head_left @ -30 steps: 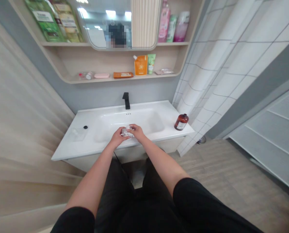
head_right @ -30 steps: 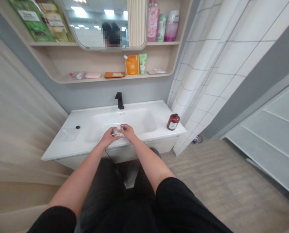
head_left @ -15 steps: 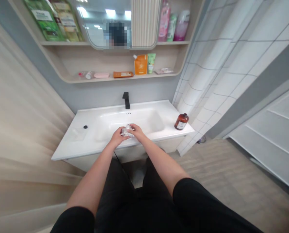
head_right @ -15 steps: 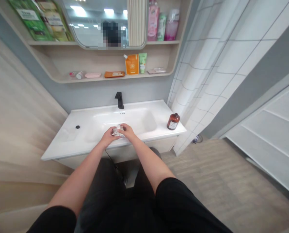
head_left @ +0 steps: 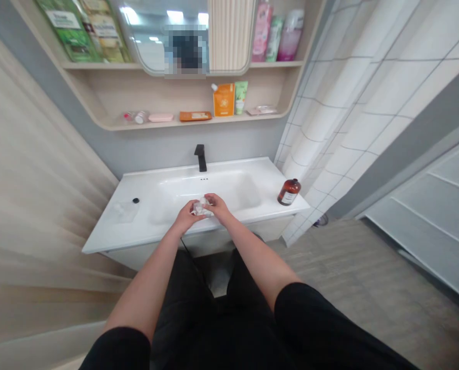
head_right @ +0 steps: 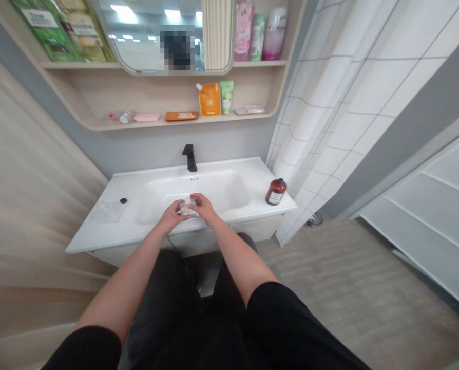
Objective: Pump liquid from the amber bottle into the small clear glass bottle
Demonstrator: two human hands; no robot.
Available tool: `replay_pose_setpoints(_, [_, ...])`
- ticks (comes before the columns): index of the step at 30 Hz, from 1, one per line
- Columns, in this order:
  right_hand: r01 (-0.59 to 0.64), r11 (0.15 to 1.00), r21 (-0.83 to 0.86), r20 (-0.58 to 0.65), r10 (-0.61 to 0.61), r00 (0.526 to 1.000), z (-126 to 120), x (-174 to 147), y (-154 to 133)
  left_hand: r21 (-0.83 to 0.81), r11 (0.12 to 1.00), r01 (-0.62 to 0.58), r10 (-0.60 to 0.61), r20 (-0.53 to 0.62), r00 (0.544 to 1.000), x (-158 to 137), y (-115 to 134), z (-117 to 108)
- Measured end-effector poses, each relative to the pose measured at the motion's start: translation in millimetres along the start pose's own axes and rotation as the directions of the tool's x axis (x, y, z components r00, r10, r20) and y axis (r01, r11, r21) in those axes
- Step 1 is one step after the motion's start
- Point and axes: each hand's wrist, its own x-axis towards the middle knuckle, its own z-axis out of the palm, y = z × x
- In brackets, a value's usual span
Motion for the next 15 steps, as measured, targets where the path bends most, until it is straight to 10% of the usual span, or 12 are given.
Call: replay_pose_setpoints(15, [0.020,1.000,0.013,0.019,-0.020,1.000,-1.5,-0.2,2.7,-0.031,0.999,0.015,-0.015,0.011,1.000,0.8,-0.8,0.2])
